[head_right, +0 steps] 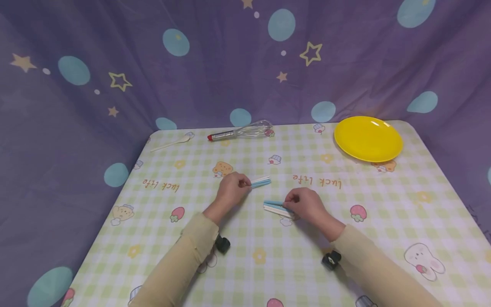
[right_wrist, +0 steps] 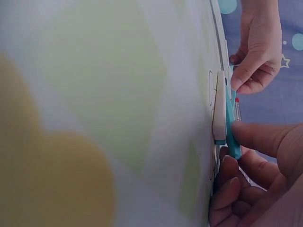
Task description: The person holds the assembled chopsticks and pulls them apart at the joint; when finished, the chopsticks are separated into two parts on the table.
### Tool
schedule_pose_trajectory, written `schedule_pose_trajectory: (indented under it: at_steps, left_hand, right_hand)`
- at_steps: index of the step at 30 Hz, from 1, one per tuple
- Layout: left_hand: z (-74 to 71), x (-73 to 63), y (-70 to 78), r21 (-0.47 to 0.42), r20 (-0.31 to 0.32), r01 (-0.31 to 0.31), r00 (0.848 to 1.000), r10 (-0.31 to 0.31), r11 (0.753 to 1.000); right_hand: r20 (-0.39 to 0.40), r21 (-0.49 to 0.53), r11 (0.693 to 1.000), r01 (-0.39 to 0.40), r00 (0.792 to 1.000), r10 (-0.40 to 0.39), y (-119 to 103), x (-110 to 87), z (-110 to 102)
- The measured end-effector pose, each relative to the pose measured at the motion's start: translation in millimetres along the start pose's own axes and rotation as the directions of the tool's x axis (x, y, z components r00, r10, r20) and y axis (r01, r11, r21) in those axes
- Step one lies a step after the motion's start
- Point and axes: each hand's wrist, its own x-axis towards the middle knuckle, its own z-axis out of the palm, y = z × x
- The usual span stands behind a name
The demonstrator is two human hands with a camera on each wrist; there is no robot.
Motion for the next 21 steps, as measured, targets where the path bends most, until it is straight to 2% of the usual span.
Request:
schedule_pose_trajectory:
  at_steps: [9,21]
  left_hand:
    - [0.7,1.5,4.1,0.11,0.003,0.014,1.0,-0.014,0.994]
    - [2.8,2.0,3.1,0.153,0.005,0.011,1.0,-0.012,0.988]
  right_hand:
    - [0.046,0.001,1.0,0.019,0.999,-0.019,0.4,0.4,-0.8]
    - [0.085,0.003,1.0,0.008,0.996,-0.009,2.1,-0.4,-2.6]
